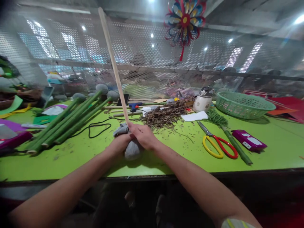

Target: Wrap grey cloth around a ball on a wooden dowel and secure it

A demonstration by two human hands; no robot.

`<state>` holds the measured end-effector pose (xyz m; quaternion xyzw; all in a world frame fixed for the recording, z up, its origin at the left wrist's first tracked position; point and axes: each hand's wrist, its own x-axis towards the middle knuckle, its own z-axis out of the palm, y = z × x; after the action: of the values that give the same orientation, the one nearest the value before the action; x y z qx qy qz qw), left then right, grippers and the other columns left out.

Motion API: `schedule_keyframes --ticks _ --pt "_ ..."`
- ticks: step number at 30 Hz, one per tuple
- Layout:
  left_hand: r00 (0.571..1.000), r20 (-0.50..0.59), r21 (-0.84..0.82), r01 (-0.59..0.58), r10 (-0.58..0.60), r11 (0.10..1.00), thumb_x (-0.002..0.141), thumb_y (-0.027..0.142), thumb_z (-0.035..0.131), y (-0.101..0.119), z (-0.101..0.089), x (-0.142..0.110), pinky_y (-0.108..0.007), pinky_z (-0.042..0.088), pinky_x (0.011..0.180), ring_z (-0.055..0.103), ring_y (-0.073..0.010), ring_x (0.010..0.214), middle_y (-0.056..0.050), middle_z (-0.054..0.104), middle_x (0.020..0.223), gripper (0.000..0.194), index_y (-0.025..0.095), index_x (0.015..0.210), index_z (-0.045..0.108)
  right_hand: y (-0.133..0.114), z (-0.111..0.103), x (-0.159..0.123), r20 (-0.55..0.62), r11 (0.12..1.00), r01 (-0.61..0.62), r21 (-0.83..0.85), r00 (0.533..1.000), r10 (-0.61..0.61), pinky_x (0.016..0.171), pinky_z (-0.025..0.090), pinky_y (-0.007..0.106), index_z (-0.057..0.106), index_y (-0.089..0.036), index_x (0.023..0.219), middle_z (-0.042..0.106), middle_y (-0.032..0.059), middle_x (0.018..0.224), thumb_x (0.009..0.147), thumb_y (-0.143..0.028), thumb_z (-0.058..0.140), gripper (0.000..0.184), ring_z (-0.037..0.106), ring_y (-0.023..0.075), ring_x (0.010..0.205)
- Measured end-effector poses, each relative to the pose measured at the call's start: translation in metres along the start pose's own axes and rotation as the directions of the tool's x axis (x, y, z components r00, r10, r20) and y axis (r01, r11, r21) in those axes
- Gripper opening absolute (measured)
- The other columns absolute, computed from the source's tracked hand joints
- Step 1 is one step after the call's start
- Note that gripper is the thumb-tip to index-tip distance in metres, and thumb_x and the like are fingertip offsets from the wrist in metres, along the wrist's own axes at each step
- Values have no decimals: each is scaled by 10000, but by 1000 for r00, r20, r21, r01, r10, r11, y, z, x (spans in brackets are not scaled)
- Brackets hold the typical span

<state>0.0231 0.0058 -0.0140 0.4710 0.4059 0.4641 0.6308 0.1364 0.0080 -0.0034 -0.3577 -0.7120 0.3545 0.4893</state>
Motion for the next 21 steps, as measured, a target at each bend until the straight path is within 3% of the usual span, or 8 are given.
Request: schedule_keyframes --ticks 5,8,11,17,21 --pt "1000 -2 -109 21 -21 994 650 356 712 2 -5 6 -269 487 605 628 -171 646 -64 681 705 281 120 802 690 -16 -12 -3 -190 977 21 -210 980 -62 692 462 279 661 -160 840 642 57 835 798 -418 602 268 579 166 761" --pt "999 -34 -106 25 -29 994 636 321 714 5 -8 8 -239 460 576 600 -148 620 -50 669 677 217 124 722 682 -23 -13 -6 -100 943 91 -321 986 -130 591 427 253 624 -161 757 587 24 714 785 -358 631 199 513 131 638" --pt "999 -48 -102 14 -19 995 659 321 684 7 -8 6 -212 423 533 567 -127 592 -33 644 644 193 130 662 660 -24 -12 -8 37 907 156 -391 987 -154 586 410 244 609 -163 827 582 16 758 728 -343 695 222 491 125 655" --pt "996 -88 -217 -49 30 975 710 380 619 10 -6 5 -203 398 490 515 -102 526 15 576 595 240 149 651 594 -22 -10 -6 -31 884 23 -467 999 -43 566 386 254 622 -155 779 582 19 714 679 -402 727 286 469 126 620" --pt "999 16 -267 -33 39 963 707 520 618 13 -2 4 -233 452 535 558 -126 551 -14 606 613 388 134 677 607 -25 -10 -3 -26 870 -32 -491 999 23 544 368 249 649 -155 728 597 15 671 639 -334 739 220 486 129 599"
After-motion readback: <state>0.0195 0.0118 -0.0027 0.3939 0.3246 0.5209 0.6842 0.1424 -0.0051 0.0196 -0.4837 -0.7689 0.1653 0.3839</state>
